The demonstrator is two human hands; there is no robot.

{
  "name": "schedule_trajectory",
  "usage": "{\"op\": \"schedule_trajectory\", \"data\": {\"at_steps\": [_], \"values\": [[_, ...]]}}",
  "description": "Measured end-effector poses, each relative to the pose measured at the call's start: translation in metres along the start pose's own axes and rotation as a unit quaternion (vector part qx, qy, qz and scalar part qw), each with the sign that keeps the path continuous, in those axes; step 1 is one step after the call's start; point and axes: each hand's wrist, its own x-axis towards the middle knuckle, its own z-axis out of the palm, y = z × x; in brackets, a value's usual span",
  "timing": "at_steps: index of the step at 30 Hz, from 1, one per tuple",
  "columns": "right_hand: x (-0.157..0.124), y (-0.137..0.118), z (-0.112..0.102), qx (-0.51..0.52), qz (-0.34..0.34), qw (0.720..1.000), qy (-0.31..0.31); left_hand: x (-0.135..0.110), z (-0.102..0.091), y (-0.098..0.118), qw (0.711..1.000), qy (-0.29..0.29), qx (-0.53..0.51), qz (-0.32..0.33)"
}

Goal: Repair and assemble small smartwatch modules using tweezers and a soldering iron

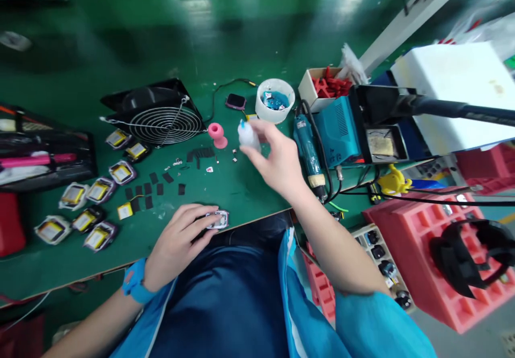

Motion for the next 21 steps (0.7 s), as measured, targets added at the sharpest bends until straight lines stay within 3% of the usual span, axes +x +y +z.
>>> {"op": "schedule_trajectory", "data": {"at_steps": [4, 7, 11, 16, 19, 21], "values": [[0.053, 0.027, 0.041, 0.093, 0.024, 0.995, 0.021, -0.001, -0.001, 0.0, 1.0, -0.005, 0.01, 0.009], [0.059, 0.03, 0.049, 0.046, 0.014, 0.999, 0.002, 0.0, -0.002, -0.002, 1.0, -0.002, 0.018, 0.019], [0.017, 0.017, 0.018, -0.157, -0.028, 0.987, -0.022, 0.002, -0.004, -0.005, 1.0, -0.008, 0.012, 0.024], [-0.048, 0.013, -0.023, -0.384, -0.011, 0.917, -0.103, 0.003, -0.002, -0.007, 1.0, -0.009, -0.016, 0.02], [-0.065, 0.015, -0.027, -0.396, 0.016, 0.911, -0.112, 0.001, 0.0, -0.006, 1.0, -0.003, -0.009, 0.009], [-0.068, 0.011, -0.023, -0.321, 0.046, 0.941, -0.096, 0.0, 0.001, -0.006, 1.0, 0.003, -0.008, 0.01]]}}
